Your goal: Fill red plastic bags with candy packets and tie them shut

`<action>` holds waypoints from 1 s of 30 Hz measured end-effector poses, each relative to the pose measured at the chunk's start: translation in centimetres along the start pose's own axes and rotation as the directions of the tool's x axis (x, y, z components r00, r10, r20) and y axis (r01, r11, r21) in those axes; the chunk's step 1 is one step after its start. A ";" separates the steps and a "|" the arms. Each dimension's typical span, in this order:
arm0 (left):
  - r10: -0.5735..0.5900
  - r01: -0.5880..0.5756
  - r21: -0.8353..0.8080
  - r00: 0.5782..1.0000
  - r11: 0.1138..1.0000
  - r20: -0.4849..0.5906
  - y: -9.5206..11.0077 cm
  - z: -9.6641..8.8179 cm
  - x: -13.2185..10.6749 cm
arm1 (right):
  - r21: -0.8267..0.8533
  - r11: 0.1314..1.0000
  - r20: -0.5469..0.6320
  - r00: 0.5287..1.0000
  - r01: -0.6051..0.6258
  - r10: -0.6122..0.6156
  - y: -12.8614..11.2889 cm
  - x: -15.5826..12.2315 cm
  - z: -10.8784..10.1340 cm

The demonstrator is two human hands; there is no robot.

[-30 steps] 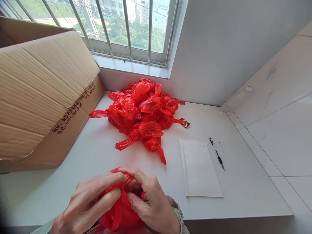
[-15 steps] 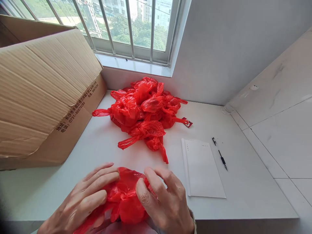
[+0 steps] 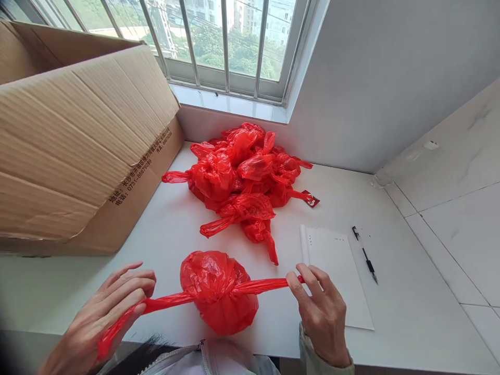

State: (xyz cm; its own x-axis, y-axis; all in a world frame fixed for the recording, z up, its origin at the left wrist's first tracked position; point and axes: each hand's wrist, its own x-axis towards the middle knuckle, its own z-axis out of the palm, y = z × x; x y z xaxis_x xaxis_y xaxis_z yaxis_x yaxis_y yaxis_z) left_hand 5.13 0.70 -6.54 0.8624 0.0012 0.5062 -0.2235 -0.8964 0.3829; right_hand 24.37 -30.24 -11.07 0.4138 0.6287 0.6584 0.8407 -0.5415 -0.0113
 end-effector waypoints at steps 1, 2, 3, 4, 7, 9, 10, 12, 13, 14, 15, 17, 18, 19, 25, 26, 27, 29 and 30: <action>-0.020 0.020 -0.022 1.000 1.000 0.001 0.0 0.1 -0.1 | -0.005 1.000 -0.006 1.000 0.005 -0.005 0.0 0.1 -0.1; -0.029 0.030 -0.034 1.000 0.999 0.009 0.0 0.2 -0.1 | -0.006 1.000 -0.010 1.000 0.014 -0.014 0.0 0.3 -0.1; -0.032 0.033 -0.038 0.999 0.999 0.023 -0.2 0.3 -0.1 | -0.004 1.000 -0.009 1.000 0.023 -0.023 0.0 0.4 0.0; -0.032 0.034 -0.038 0.999 0.999 0.043 -0.4 0.5 -0.1 | -0.001 1.000 -0.004 1.000 0.031 -0.031 0.1 0.6 0.2; -0.058 0.066 -0.058 0.991 0.996 0.120 -1.3 0.9 -0.1 | 0.007 1.000 0.024 0.999 0.028 -0.028 0.2 0.9 1.3; -0.128 0.146 -0.096 0.976 0.985 0.174 -1.7 0.9 0.1 | 0.064 0.998 0.056 0.998 -0.015 0.011 0.2 1.2 1.8; -0.167 0.192 -0.117 0.966 0.974 0.196 -1.7 0.8 0.2 | 0.127 0.991 0.085 0.996 -0.048 0.038 0.2 1.4 1.9; -0.208 0.248 -0.162 0.951 0.955 0.229 -1.6 0.3 0.6 | 0.303 0.940 0.184 0.978 -0.155 0.102 0.0 2.0 1.8; -0.207 0.255 -0.196 0.949 0.947 0.236 -1.4 0.1 0.9 | 0.398 0.888 0.251 0.958 -0.232 0.138 -0.3 2.2 1.6; -0.196 0.253 -0.246 0.953 0.936 0.233 -1.1 -0.1 1.2 | 0.485 0.814 0.324 0.930 -0.320 0.172 -0.6 2.5 1.4; -0.188 0.257 -0.310 0.954 0.915 0.234 -0.7 -0.2 1.6 | 0.564 0.715 0.398 0.895 -0.412 0.202 -1.0 2.7 1.2; -0.202 0.307 -0.464 0.944 0.831 0.262 0.3 0.0 2.5 | 0.711 0.428 0.496 0.829 -0.558 0.257 -2.3 3.2 1.1; -0.214 0.349 -0.540 0.930 0.766 0.298 0.9 0.2 2.9 | 0.779 0.241 0.517 0.811 -0.579 0.274 -3.1 3.4 1.1; -0.212 0.392 -0.607 0.913 0.691 0.348 1.4 0.5 3.3 | 0.829 0.043 0.527 0.804 -0.558 0.277 -4.1 3.6 1.2; -0.074 0.460 -0.807 0.881 0.370 0.468 3.1 3.5 3.9 | 0.672 -0.617 0.647 0.730 -0.410 0.220 -9.1 5.3 2.9; -0.084 0.470 -0.819 0.879 0.330 0.470 3.1 4.0 3.7 | 0.651 -0.635 0.679 0.694 -0.416 0.241 -9.4 5.5 3.3; -0.101 0.477 -0.829 0.877 0.293 0.469 3.2 4.5 3.5 | 0.643 -0.640 0.700 0.663 -0.421 0.266 -9.6 5.6 3.7; -0.164 0.474 -0.847 0.880 0.242 0.446 3.5 5.4 3.3 | 0.661 -0.606 0.709 0.633 -0.442 0.311 -9.5 5.6 4.5; -0.197 0.466 -0.855 0.882 0.229 0.428 3.7 5.8 3.2 | 0.681 -0.575 0.700 0.634 -0.454 0.328 -9.3 5.5 4.9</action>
State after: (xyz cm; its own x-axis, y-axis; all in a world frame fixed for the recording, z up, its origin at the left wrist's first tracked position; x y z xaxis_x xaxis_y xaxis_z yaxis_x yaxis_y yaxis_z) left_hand 9.71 -5.21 -7.94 0.9991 -0.0120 0.0401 -0.0374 0.1741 0.9840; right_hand 20.53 -19.00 -11.05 0.7830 0.6116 -0.1133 -0.4333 0.4056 -0.8049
